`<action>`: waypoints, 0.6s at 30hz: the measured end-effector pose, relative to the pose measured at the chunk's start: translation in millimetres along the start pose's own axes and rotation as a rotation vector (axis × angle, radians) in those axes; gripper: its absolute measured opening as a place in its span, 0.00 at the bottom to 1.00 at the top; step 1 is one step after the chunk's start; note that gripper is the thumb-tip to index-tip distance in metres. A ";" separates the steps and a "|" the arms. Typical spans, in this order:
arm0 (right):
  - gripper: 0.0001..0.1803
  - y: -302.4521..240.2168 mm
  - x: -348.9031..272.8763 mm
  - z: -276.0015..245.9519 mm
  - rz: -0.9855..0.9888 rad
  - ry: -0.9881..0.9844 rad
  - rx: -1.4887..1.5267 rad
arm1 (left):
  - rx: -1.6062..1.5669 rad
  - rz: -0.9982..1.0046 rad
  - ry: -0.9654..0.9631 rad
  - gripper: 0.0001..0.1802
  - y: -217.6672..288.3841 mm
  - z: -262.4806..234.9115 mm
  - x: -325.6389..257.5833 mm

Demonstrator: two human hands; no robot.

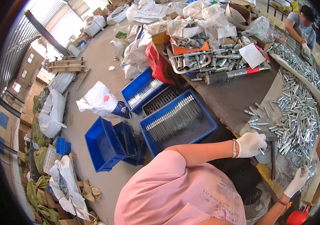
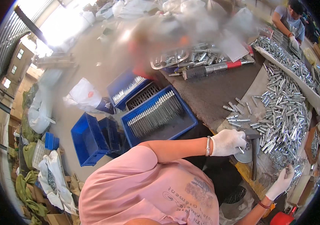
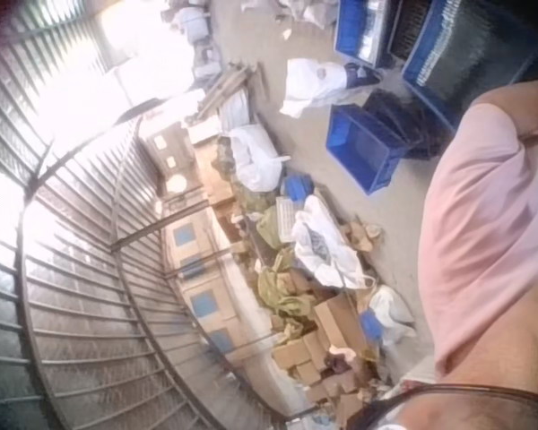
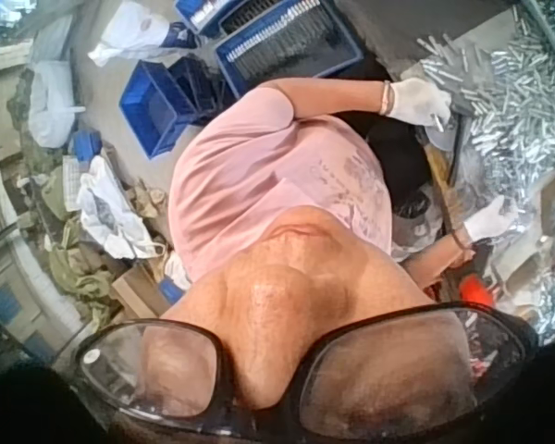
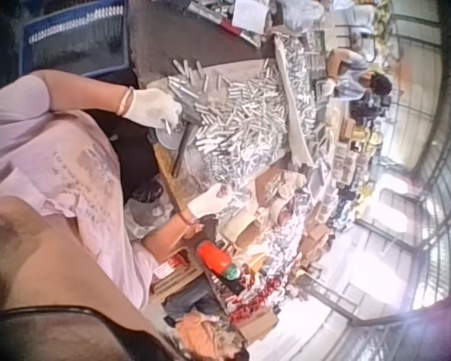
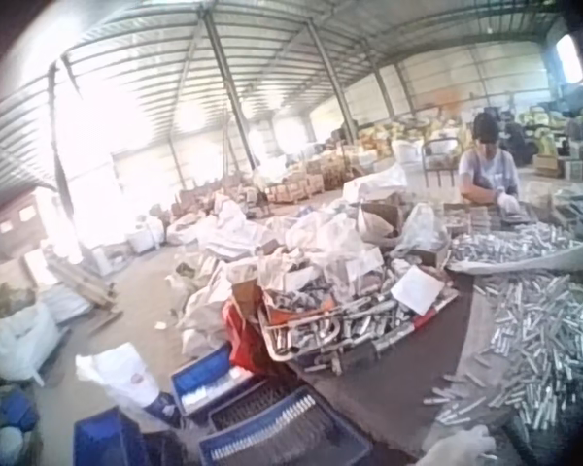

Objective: The recorder is assembling small metal hardware components by hammering a pin into a base plate.

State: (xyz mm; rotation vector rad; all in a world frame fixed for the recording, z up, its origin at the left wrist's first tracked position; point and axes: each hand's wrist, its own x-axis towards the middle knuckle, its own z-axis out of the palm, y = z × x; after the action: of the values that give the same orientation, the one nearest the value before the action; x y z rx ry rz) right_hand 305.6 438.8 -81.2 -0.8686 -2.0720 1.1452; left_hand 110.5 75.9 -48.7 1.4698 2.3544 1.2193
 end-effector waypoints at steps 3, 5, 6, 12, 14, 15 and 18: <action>0.17 17.9 -17.7 9.9 0.007 -0.065 0.041 | -0.016 0.030 0.018 0.08 0.7 0.1 -1.5; 0.16 1.1 -23.1 9.6 0.083 -0.100 0.028 | 0.017 0.023 0.034 0.07 1.8 -1.1 -6.1; 0.14 -13.2 -28.3 8.1 0.161 -0.124 0.008 | 0.015 0.024 0.032 0.07 3.6 -0.5 -6.5; 0.13 -97.8 -73.4 23.5 -0.327 -0.220 -0.387 | 0.084 0.029 -0.005 0.03 -0.9 8.5 -0.3; 0.13 -153.7 -92.7 55.9 -0.424 -0.380 -0.414 | 0.163 0.150 0.036 0.04 -15.0 2.3 -1.2; 0.12 -166.2 -94.8 75.9 -0.567 -0.441 -0.378 | 0.202 0.141 0.046 0.01 -11.0 -16.5 -8.2; 0.05 -171.6 -103.6 97.9 -0.586 -0.437 -0.380 | 0.104 0.177 0.105 0.02 -3.0 -31.9 -2.6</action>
State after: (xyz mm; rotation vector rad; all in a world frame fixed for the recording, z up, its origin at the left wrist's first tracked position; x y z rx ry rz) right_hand 250.3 241.2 6.1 -0.1198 -2.7055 0.6647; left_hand 94.6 55.1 -30.1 1.7207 2.4329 1.2585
